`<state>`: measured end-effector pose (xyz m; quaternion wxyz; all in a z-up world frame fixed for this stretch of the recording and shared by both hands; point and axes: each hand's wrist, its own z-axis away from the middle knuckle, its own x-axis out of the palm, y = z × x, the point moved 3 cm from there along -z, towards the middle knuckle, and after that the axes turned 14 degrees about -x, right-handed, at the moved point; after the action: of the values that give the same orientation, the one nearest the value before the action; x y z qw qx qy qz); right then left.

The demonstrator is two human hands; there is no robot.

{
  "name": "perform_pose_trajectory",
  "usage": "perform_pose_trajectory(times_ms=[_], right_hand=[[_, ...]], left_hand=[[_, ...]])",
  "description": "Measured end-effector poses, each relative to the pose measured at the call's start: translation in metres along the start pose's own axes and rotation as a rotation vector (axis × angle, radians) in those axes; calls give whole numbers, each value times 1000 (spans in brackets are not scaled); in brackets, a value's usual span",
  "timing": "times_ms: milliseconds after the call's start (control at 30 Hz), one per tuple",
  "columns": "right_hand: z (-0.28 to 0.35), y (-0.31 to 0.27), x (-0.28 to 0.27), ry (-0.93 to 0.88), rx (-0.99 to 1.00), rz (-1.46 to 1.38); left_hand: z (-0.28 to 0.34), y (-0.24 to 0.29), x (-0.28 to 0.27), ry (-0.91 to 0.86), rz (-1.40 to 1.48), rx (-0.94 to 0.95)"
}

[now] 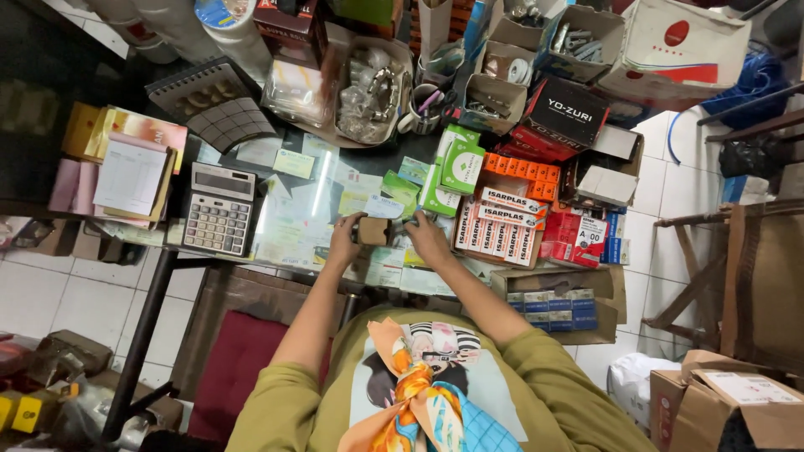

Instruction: The person is cleaning small boxes of merchandise by wiping them with a cloth at a service counter.

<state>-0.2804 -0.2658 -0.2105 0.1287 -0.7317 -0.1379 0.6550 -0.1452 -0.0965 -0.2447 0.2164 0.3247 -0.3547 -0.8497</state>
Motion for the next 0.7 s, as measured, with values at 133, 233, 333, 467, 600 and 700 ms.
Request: perform_pose_trajectory(times_ms=[133, 233, 333, 467, 600, 700], right_hand=[[-4, -2, 8, 52, -35, 12], [-9, -10, 4, 111, -86, -2], [-14, -12, -1, -37, -94, -198], [-10, -1, 30, -418, -8, -406], [0, 16, 74, -473, 30, -494], [-3, 2, 35, -454, 38, -485]], left_hand=[[-2, 2, -3, -38, -52, 16], [-3, 2, -1, -50, -107, 29], [8, 17, -6, -47, -62, 11], [7, 12, 4, -100, -68, 44], [-2, 4, 18, -128, -176, 120], [6, 16, 16, -111, -219, 138]])
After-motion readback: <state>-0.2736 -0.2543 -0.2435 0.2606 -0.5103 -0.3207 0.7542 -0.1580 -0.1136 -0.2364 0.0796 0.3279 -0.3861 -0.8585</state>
